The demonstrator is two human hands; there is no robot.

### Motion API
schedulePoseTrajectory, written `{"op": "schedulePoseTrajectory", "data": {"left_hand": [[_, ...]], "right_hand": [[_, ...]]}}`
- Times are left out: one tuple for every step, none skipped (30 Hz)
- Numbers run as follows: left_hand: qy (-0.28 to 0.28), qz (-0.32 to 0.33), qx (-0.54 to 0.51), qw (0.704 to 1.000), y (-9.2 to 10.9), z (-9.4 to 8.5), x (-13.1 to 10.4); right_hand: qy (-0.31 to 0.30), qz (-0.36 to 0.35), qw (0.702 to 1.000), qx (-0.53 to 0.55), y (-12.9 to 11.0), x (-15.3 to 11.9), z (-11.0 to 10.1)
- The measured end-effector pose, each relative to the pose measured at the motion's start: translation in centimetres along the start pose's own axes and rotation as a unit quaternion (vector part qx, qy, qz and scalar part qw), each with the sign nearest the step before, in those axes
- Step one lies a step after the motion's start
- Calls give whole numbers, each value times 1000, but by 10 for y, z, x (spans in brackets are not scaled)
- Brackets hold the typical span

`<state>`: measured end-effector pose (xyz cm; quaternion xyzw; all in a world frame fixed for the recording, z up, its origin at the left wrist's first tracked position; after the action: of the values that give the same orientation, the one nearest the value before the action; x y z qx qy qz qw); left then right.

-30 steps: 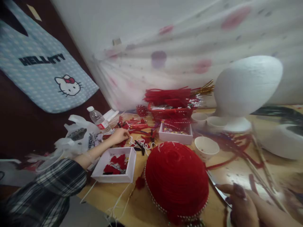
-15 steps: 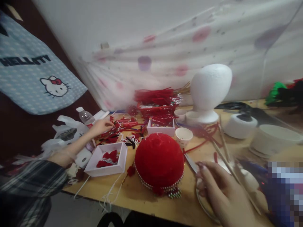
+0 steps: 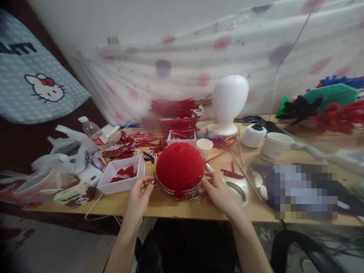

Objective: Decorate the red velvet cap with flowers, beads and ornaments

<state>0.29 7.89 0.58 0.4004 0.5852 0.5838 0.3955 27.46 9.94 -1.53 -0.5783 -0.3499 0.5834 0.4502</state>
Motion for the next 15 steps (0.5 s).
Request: {"op": "schedulePoseTrajectory", "data": {"left_hand": [[7, -4, -17, 1000, -5, 2, 1], [7, -10, -36, 999, -8, 3, 3], [2, -18, -57, 998, -10, 5, 4], [-6, -28, -81, 996, -11, 7, 5], [-14, -39, -105, 994, -12, 9, 6], [-21, -49, -128, 990, -13, 11, 6], [-27, -60, -151, 986, -14, 12, 5], [-32, -70, -173, 982, -15, 13, 3], [-33, -81, -194, 977, -16, 14, 1], [-32, -94, -215, 972, -18, 14, -1], [-29, -110, -236, 965, -20, 14, -5], [-26, -128, -256, 958, -22, 14, -8], [-23, -149, -275, 950, -25, 15, -12], [-23, -169, -293, 941, -26, 16, -17], [-27, -187, -310, 932, -27, 19, -21]], "right_hand": [[0, 0, 999, 38, 1, 0, 2], [0, -3, 997, 74, 2, 0, 4], [-3, -8, 995, 104, 3, 0, 7], [-7, -16, 991, 129, 3, 0, 10], [-16, -25, 988, 153, 2, 0, 13], [-28, -31, 983, 179, 0, 0, 17], [-43, -34, 977, 205, -2, 0, 21], [-57, -35, 971, 229, -3, 0, 24], [-68, -34, 965, 252, -5, 0, 26], [-73, -32, 959, 274, -8, 0, 26], [-74, -32, 952, 295, -10, 0, 25], [-72, -32, 946, 315, -12, -1, 23], [-68, -34, 939, 334, -15, -1, 20], [-64, -36, 933, 352, -17, -2, 17], [-61, -38, 927, 369, -19, -3, 15]]}}
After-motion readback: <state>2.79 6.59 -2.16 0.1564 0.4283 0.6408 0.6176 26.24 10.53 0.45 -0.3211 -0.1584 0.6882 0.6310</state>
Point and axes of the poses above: each hand's wrist, its own x-axis towards the middle knuckle, its own z-axis out of the palm, y = z × x, the point moved 9 cm from there along x, towards the middle knuckle, and after that the axes turned 1 degree about x, right-handed, at the moved point
